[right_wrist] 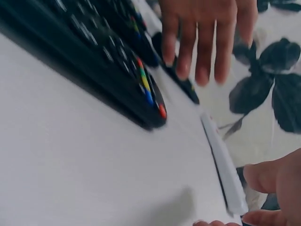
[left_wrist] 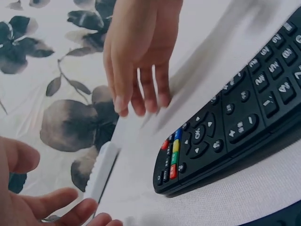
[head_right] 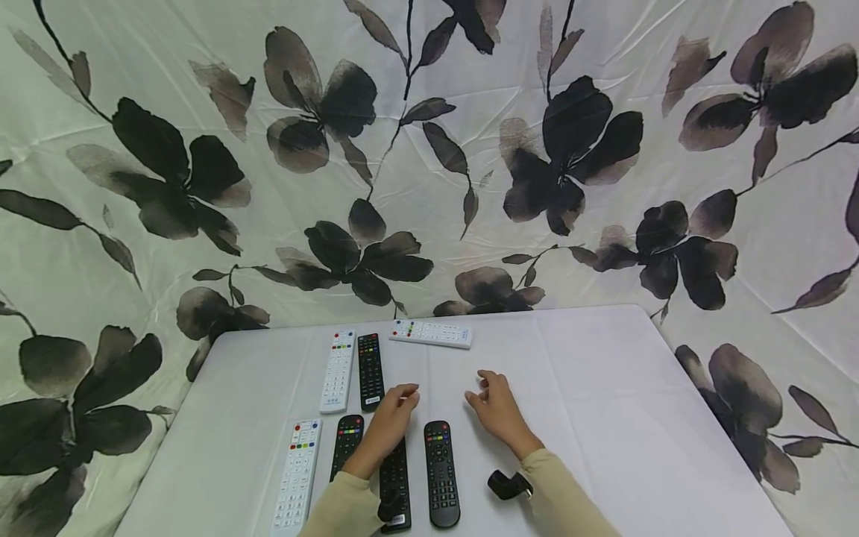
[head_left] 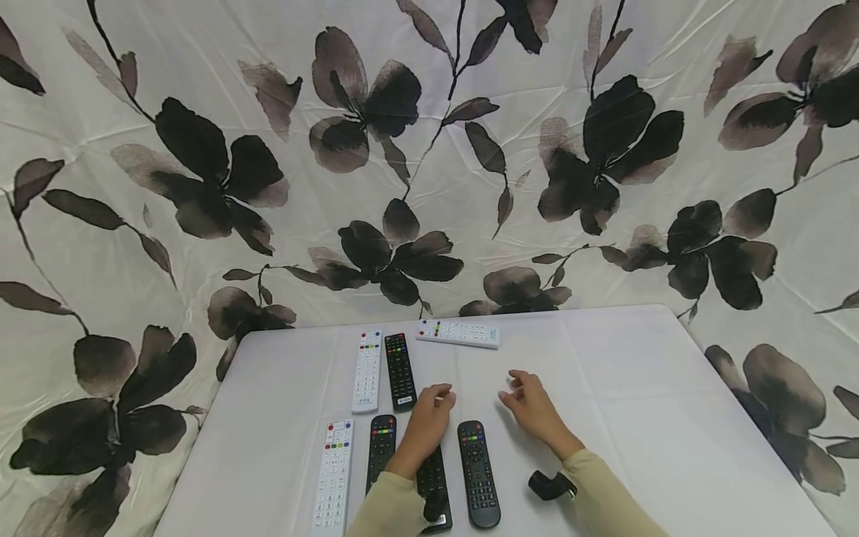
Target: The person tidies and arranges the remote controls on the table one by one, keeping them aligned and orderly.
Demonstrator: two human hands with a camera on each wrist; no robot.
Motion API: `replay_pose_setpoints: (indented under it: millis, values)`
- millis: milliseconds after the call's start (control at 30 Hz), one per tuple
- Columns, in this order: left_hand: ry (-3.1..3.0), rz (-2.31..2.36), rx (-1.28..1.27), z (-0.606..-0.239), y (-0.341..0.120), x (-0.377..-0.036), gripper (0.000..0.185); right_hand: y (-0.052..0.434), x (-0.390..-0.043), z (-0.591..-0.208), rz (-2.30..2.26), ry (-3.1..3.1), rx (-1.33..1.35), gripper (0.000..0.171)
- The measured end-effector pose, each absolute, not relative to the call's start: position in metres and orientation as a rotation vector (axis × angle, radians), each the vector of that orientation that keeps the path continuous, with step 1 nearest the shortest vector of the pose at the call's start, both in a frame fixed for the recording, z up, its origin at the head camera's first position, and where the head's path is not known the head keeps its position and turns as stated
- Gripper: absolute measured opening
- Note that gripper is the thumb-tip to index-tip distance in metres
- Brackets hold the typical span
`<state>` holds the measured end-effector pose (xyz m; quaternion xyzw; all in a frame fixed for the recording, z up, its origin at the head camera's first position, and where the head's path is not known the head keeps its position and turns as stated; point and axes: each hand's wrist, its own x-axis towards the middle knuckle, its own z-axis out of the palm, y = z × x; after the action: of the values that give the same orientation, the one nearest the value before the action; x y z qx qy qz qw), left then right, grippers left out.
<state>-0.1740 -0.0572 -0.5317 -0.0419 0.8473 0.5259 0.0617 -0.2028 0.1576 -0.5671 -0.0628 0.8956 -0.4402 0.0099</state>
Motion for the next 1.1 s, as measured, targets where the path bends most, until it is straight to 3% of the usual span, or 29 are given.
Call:
replay_pose_setpoints:
  millis: [567, 1100]
  values:
    - [2.318, 1.949, -0.321, -0.535, -0.061, -0.201, 0.053, 0.148, -0.302, -0.571, -1.461, 2.791, 0.003, 0.048]
    - [2.262, 2.037, -0.351, -0.531, -0.058, -0.229, 0.058, 0.143, -0.326, -0.572, -1.426, 2.810, 0.035, 0.035]
